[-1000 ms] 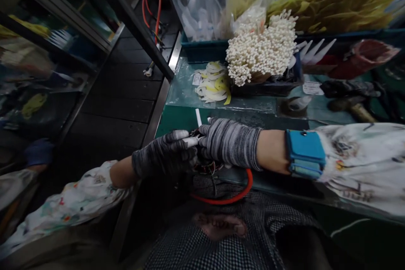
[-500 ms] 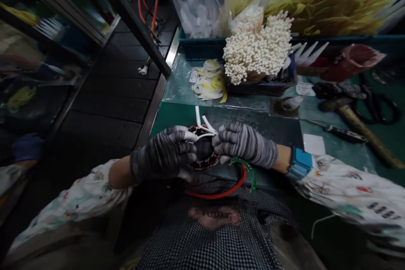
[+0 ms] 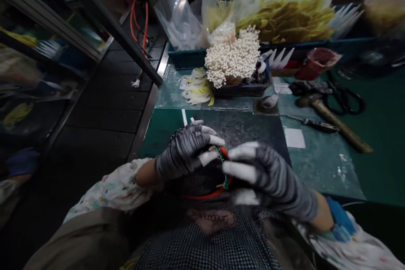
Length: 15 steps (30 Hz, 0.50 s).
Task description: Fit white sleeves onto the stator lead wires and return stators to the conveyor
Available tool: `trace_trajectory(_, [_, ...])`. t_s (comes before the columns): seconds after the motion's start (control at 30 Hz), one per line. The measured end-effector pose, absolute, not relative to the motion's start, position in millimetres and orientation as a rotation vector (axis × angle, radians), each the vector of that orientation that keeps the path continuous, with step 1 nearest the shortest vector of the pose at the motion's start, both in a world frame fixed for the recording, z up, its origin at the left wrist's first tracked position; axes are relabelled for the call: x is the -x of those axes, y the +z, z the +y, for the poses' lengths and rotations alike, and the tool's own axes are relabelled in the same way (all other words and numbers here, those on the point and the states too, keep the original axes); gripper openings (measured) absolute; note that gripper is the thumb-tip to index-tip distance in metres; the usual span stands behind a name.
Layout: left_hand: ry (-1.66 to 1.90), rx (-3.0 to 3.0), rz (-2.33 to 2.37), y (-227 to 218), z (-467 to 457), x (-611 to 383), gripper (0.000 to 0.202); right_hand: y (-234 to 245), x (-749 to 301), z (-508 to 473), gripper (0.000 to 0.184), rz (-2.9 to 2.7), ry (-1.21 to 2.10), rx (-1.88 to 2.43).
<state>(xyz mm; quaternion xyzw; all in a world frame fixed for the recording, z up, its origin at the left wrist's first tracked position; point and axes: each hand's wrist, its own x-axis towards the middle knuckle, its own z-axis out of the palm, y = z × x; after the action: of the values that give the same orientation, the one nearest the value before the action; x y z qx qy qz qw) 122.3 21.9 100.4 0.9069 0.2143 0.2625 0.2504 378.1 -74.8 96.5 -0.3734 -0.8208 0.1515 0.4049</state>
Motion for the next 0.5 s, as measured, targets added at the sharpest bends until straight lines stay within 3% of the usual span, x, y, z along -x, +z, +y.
trace_trajectory(0.17, [0.526, -2.395, 0.620, 107, 21, -123, 0.040, 89, -355, -77, 0.023, -2.057, 0.454, 0.875])
trace_trajectory(0.27, [0.713, -2.390, 0.664, 104, 10, -119, 0.062, 79, -355, -76, 0.011, -1.926, 0.483, 0.979])
trace_trajectory(0.37, [0.918, -2.533, 0.584, 96, 0, -119, 0.080, 74, -360, -79, 0.014, -1.881, 0.440, 1.027])
trace_trajectory(0.43, [0.922, -2.634, 0.594, 91, -5, -123, 0.074, 72, -361, -82, 0.018, -1.889, 0.420, 1.057])
trace_trajectory(0.5, [0.902, -2.733, 0.665, 86, -9, -129, 0.050, 70, -360, -84, 0.016, -1.859, 0.439, 1.082])
